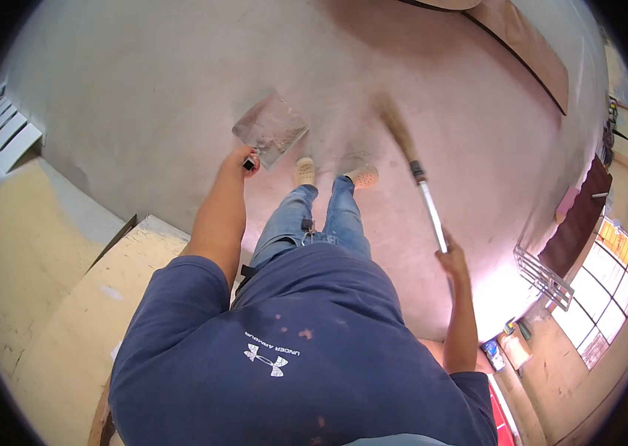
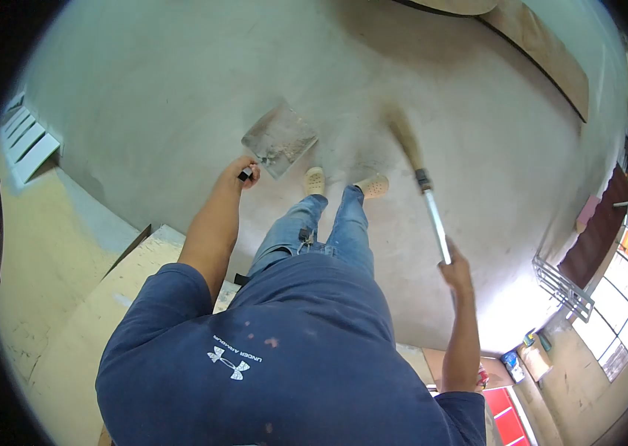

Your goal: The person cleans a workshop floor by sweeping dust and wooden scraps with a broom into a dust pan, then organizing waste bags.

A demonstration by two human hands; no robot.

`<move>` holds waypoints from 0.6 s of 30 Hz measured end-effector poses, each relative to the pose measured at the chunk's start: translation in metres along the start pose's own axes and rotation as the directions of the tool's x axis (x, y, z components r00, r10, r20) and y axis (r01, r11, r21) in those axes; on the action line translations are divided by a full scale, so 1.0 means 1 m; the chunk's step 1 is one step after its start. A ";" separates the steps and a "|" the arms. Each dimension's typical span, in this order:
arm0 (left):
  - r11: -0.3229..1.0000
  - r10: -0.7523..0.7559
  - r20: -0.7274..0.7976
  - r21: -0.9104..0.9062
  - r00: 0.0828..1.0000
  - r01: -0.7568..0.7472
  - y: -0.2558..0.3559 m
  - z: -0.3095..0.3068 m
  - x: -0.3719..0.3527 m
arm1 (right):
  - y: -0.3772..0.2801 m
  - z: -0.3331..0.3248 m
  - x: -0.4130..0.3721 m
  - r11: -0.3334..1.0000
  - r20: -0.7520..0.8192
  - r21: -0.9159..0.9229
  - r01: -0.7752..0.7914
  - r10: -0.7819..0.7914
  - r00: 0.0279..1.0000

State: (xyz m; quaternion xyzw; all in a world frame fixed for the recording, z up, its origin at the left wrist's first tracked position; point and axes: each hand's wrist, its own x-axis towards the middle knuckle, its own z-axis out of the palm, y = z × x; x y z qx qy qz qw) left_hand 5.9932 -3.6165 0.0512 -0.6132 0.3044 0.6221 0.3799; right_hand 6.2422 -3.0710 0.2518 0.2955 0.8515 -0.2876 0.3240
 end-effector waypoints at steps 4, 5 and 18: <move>1.000 -0.028 0.011 -0.001 1.000 0.028 -0.001 -0.001 0.000 | -0.015 -0.023 0.026 0.976 -0.089 0.114 -0.187 0.198 0.976; 1.000 0.000 0.000 -0.014 1.000 0.000 -0.001 0.000 -0.003 | -0.002 -0.016 0.042 0.963 -0.130 0.244 -0.116 0.151 0.980; 1.000 0.016 -0.014 0.022 1.000 -0.015 0.002 0.015 -0.004 | -0.056 0.144 -0.014 0.998 0.471 0.052 -0.045 0.015 0.882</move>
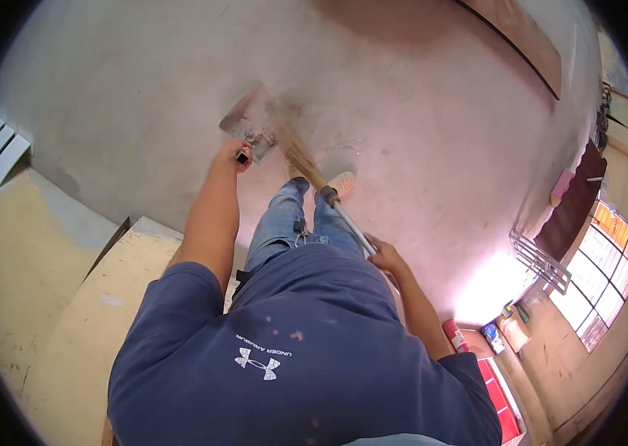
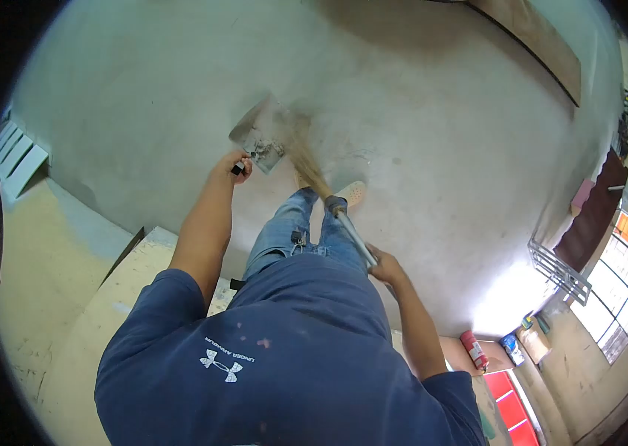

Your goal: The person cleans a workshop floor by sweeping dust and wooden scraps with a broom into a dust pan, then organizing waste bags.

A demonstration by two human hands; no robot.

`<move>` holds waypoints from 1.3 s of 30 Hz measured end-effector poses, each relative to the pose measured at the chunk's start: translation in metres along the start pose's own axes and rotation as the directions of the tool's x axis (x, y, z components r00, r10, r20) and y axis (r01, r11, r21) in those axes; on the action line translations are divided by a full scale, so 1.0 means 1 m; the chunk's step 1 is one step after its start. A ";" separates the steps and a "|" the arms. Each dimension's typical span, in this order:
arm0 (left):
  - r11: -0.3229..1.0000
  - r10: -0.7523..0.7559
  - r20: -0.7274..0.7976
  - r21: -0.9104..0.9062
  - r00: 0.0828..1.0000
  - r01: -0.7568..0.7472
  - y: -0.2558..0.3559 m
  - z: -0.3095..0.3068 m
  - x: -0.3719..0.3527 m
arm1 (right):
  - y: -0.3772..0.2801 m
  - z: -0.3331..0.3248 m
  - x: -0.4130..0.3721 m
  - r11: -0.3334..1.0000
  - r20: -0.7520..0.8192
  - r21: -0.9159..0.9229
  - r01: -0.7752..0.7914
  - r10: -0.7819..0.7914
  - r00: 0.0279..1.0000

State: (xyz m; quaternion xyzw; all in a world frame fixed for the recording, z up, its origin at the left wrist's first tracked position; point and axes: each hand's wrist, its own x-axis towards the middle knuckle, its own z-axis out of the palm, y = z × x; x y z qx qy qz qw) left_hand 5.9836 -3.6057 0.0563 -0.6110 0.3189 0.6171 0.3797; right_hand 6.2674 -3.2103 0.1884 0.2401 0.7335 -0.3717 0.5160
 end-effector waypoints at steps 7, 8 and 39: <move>0.999 0.044 -0.014 -0.031 0.999 -0.044 0.000 0.001 0.015 | 0.017 -0.076 -0.085 0.992 -0.228 0.129 -0.007 0.037 0.973; 1.000 0.024 -0.022 -0.018 0.999 -0.024 -0.001 0.005 0.010 | 0.039 -0.090 -0.081 0.995 -0.319 0.085 0.042 -0.013 0.948; 0.856 0.291 0.398 0.298 0.870 -0.423 -0.052 -0.050 -0.005 | 0.041 -0.095 -0.051 0.999 -0.494 0.025 -0.023 0.032 0.869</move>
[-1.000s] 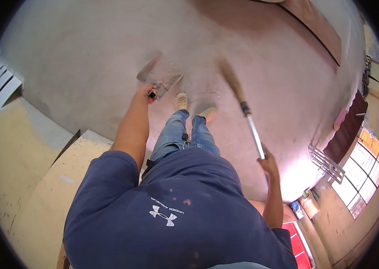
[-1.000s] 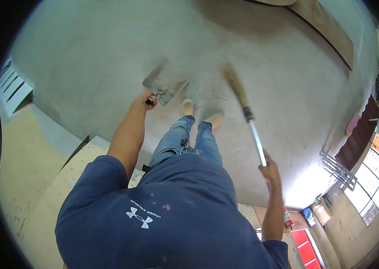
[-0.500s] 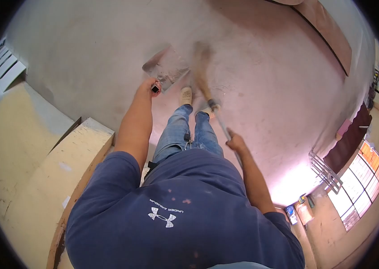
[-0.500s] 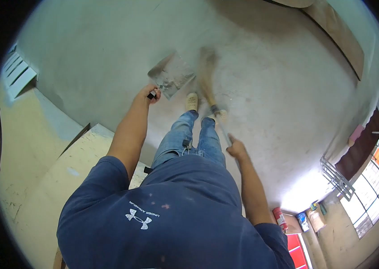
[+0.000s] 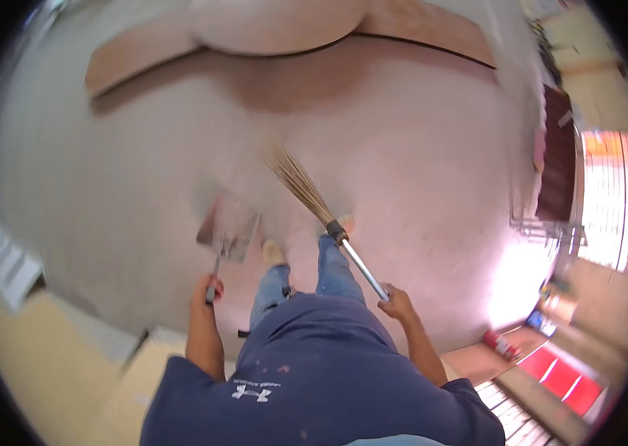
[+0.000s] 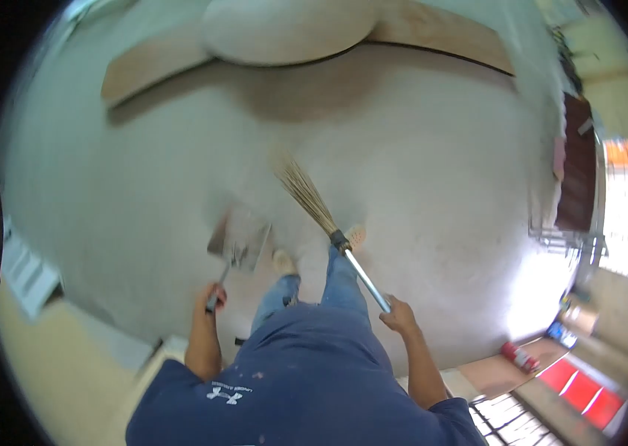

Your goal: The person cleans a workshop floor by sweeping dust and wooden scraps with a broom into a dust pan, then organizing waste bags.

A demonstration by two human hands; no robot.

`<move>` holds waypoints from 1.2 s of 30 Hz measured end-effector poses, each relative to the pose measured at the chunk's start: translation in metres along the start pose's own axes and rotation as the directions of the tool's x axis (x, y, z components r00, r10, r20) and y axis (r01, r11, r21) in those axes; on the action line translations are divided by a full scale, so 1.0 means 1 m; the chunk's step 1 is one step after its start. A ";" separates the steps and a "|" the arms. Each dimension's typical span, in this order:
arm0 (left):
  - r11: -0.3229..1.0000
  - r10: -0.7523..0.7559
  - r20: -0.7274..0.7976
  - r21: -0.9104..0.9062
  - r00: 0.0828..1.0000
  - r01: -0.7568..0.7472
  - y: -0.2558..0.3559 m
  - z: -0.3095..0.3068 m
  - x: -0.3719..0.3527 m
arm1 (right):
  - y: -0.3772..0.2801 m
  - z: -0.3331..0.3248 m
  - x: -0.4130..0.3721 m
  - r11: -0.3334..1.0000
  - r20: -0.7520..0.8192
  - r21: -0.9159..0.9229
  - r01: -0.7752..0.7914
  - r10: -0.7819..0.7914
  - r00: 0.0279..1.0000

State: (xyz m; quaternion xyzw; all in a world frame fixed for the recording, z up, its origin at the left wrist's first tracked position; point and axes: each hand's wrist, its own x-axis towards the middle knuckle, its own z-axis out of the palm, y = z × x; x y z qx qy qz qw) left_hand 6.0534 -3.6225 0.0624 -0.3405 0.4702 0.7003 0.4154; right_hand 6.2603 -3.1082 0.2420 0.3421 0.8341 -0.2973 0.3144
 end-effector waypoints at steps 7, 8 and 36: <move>0.917 -0.165 0.066 -0.357 0.984 0.178 0.028 0.086 0.033 | 0.088 -0.004 0.063 0.963 -0.241 0.235 -0.132 0.189 0.952; 0.977 0.208 0.067 0.032 0.976 -0.210 0.027 0.127 0.014 | 0.098 -0.006 0.086 0.962 -0.294 0.237 -0.136 0.205 0.934; 0.889 -0.418 0.039 0.221 0.907 0.400 0.187 1.049 0.378 | 0.296 -0.347 0.306 0.259 0.106 0.769 -0.584 0.850 0.516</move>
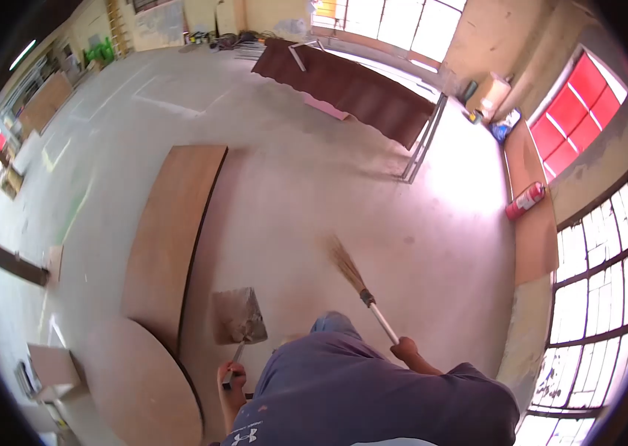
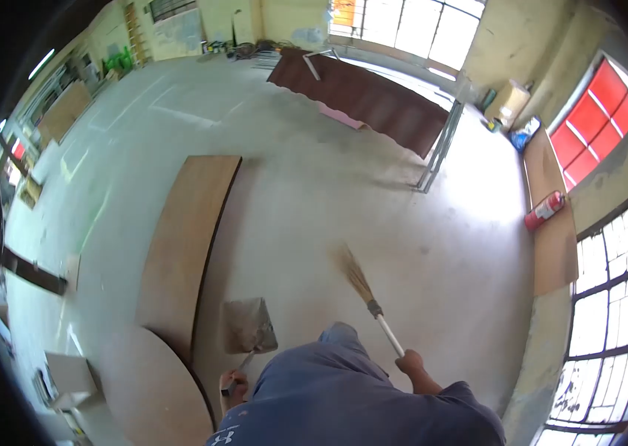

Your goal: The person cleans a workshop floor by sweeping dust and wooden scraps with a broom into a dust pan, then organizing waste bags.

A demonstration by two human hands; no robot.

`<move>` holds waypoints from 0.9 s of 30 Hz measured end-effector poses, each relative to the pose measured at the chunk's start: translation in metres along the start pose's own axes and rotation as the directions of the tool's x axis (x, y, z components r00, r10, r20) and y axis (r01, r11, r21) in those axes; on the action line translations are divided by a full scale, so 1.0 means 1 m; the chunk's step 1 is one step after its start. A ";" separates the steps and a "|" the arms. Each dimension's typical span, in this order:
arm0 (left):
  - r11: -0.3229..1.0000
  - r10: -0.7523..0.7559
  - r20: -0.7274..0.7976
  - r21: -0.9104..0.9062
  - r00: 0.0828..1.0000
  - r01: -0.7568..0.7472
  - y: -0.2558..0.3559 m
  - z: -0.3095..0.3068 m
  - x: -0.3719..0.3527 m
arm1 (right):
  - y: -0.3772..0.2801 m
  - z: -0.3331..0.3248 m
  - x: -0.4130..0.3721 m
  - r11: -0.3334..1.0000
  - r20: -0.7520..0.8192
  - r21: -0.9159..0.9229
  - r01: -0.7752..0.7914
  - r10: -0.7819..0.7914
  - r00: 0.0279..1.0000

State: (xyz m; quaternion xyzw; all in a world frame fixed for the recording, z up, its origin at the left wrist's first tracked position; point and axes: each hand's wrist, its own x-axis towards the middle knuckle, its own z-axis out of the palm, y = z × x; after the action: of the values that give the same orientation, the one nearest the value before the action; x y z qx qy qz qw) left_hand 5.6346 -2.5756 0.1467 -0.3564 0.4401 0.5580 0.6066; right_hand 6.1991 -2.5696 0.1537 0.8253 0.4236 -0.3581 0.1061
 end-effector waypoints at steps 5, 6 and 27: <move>0.982 -0.185 0.217 0.074 0.958 0.173 0.048 0.181 0.033 | -0.072 -0.006 0.034 0.990 -0.080 0.113 -0.089 0.098 0.992; 0.981 -0.187 0.209 0.095 0.960 0.171 0.057 0.204 0.052 | -0.088 -0.007 0.049 0.988 -0.095 0.129 -0.084 0.097 0.991; 0.954 -0.230 0.353 -0.100 0.907 0.281 0.173 0.811 0.223 | -0.651 -0.360 0.548 0.960 -0.244 0.023 0.279 -0.265 0.933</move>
State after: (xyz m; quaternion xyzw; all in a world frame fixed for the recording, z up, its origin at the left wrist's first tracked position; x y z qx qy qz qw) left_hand 5.5714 -1.7240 0.2405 -0.3545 0.2362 0.5573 0.7127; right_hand 6.0859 -1.6531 0.1236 0.7985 0.5328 -0.2795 -0.0199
